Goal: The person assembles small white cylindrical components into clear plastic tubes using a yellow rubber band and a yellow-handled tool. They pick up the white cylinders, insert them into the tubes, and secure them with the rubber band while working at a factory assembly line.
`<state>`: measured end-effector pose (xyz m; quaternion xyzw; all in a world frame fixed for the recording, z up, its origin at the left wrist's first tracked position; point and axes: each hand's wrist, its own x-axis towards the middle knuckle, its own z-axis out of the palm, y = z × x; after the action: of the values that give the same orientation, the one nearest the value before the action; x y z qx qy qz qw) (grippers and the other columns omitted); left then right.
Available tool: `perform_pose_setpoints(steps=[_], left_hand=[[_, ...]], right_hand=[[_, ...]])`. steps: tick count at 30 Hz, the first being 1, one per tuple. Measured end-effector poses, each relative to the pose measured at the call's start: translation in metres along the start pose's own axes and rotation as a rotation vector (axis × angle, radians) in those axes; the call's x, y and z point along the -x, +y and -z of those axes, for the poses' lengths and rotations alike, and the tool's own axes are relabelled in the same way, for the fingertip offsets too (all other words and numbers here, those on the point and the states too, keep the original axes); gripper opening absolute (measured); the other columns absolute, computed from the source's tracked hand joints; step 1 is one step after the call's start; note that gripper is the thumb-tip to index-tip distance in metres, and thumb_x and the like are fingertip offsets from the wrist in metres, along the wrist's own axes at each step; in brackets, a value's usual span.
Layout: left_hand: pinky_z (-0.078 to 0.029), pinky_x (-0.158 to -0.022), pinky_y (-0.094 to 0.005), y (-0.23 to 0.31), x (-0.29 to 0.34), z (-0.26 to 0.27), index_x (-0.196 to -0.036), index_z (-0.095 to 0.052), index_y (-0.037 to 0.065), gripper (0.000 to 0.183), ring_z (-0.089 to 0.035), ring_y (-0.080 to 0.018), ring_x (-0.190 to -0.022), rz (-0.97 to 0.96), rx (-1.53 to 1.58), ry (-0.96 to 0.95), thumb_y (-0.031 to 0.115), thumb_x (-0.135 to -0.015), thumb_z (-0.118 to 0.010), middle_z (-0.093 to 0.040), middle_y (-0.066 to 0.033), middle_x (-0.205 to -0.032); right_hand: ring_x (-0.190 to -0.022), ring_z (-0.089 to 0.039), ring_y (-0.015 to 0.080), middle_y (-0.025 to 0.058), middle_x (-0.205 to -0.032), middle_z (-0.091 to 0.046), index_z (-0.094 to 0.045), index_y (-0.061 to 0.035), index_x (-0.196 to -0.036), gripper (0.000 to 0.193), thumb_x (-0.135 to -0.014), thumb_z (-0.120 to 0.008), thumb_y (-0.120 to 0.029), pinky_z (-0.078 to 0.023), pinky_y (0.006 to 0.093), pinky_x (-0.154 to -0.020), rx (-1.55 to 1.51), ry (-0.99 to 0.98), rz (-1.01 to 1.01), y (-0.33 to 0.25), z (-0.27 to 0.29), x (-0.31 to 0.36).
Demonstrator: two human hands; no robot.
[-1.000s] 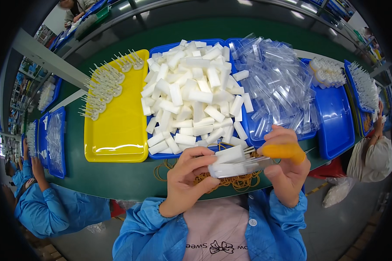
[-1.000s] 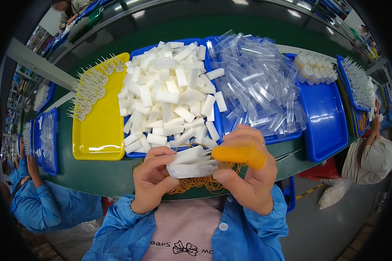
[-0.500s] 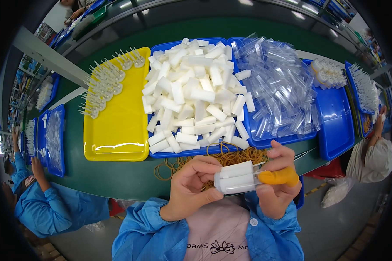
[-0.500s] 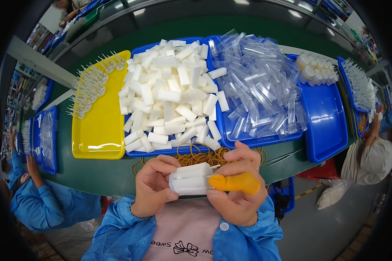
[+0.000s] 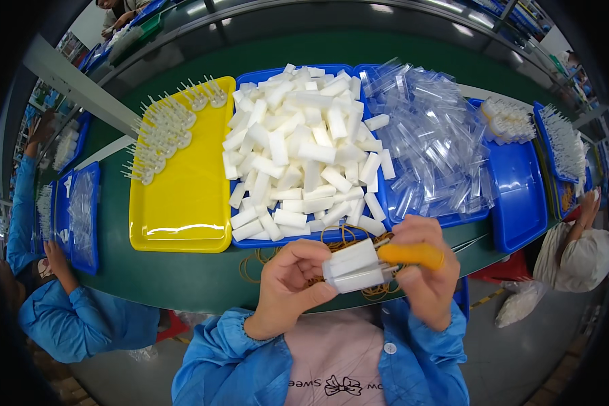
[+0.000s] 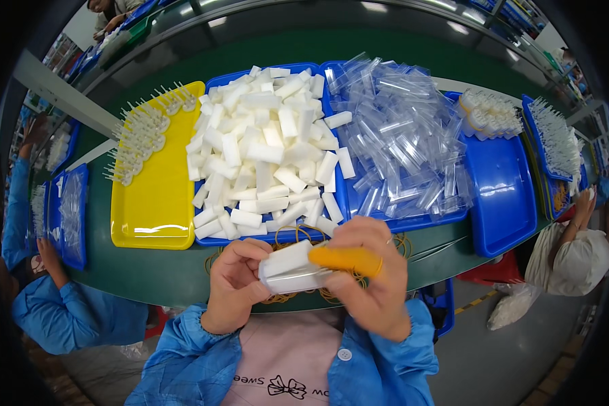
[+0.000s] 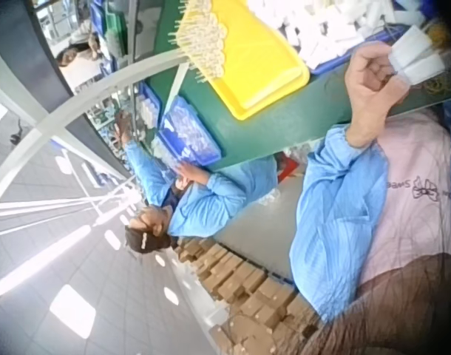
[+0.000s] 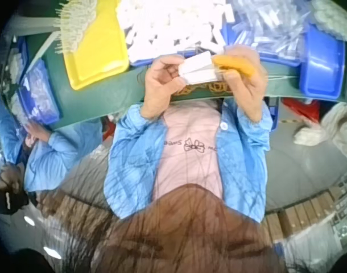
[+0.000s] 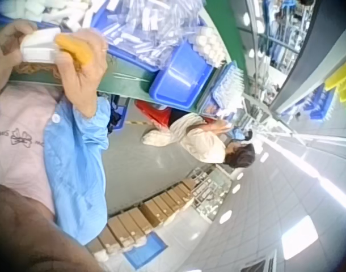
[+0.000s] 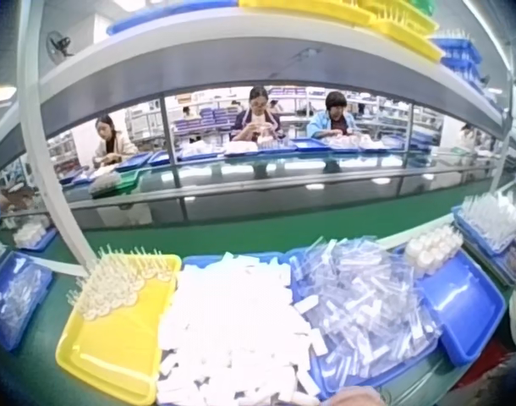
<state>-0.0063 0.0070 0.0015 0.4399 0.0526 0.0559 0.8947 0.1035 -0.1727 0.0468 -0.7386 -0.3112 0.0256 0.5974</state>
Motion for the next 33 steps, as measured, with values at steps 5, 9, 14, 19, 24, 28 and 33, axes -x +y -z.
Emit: perform_pose_setpoints(steps=[5, 9, 14, 19, 24, 28, 33], left_hand=[[-0.045, -0.091, -0.0302, 0.004, 0.0, 0.005, -0.118, -0.048, 0.0, 0.045, -0.056, -0.0179, -0.105, 0.017, 0.023, 0.069, -0.005, -0.077, -0.065, -0.059, -0.0122, -0.109], [-0.044, -0.092, -0.0303, 0.003, 0.0, 0.007, -0.119, -0.048, 0.0, 0.046, -0.056, -0.0184, -0.106, -0.007, 0.032, 0.088, -0.004, -0.076, -0.065, -0.059, -0.012, -0.111], [-0.043, -0.092, -0.0306, 0.002, 0.002, 0.006, -0.119, -0.048, 0.0, 0.046, -0.056, -0.0186, -0.107, 0.006, 0.04, 0.082, -0.005, -0.076, -0.064, -0.059, -0.0125, -0.113], [-0.044, -0.092, -0.0312, 0.002, 0.002, 0.006, -0.121, -0.048, 0.0, 0.048, -0.056, -0.0194, -0.108, 0.009, 0.044, 0.062, -0.005, -0.076, -0.065, -0.059, -0.0138, -0.115], [-0.046, -0.092, -0.0313, 0.0, 0.001, 0.005, -0.122, -0.047, 0.0, 0.047, -0.056, -0.0197, -0.108, -0.012, -0.01, 0.036, -0.006, -0.078, -0.065, -0.058, -0.0141, -0.115], [-0.048, -0.093, -0.0325, 0.003, 0.0, -0.003, -0.121, -0.047, -0.002, 0.047, -0.055, -0.0198, -0.109, 0.028, -0.056, 0.016, -0.007, -0.078, -0.066, -0.054, -0.0136, -0.115], [-0.047, -0.095, -0.0324, 0.0, -0.002, -0.004, -0.118, -0.052, -0.003, 0.046, -0.052, -0.0195, -0.109, -0.219, -0.323, -0.006, -0.006, -0.075, -0.07, -0.046, -0.0117, -0.113]], right_hand=[[-0.09, -0.055, 0.0244, 0.0094, -0.09, -0.06, -0.07, -0.007, -0.088, 0.017, -0.072, -0.065, -0.007, -0.041, 0.036, -0.081, 0.507, -0.094, 0.08, 0.032, 0.03, -0.027], [-0.085, -0.052, 0.0228, 0.0075, -0.084, -0.054, -0.07, -0.0097, -0.084, 0.017, -0.071, -0.06, -0.008, -0.039, 0.036, -0.075, 1.061, -0.394, 0.339, 0.049, 0.034, -0.042], [-0.087, -0.051, 0.0213, 0.0063, -0.084, -0.052, -0.066, -0.0088, -0.079, 0.011, -0.073, -0.057, -0.01, -0.038, 0.0351, -0.078, 1.137, -0.552, 0.406, 0.051, 0.033, -0.054], [-0.085, -0.057, 0.0239, 0.008, -0.089, -0.057, -0.063, -0.0058, -0.084, 0.013, -0.071, -0.064, -0.004, -0.044, 0.035, -0.076, 0.916, -0.292, 0.376, 0.061, 0.033, -0.045], [-0.081, -0.063, 0.0196, 0.0117, -0.091, -0.062, -0.056, -0.0011, -0.104, 0.03, -0.076, -0.057, 0.007, -0.05, 0.0304, -0.077, -0.186, 0.121, -0.114, 0.023, 0.022, -0.022], [-0.084, -0.063, 0.0179, 0.0125, -0.091, -0.062, -0.048, 0.0014, -0.116, 0.036, -0.081, -0.055, 0.005, -0.05, 0.0309, -0.08, -0.596, 0.171, -0.218, 0.019, 0.014, -0.004], [-0.082, -0.063, 0.0179, 0.0119, -0.091, -0.062, -0.049, 0.0023, -0.115, 0.037, -0.081, -0.063, -0.003, -0.05, 0.0302, -0.079, -0.56, 0.212, -0.211, 0.014, 0.004, -0.001]])
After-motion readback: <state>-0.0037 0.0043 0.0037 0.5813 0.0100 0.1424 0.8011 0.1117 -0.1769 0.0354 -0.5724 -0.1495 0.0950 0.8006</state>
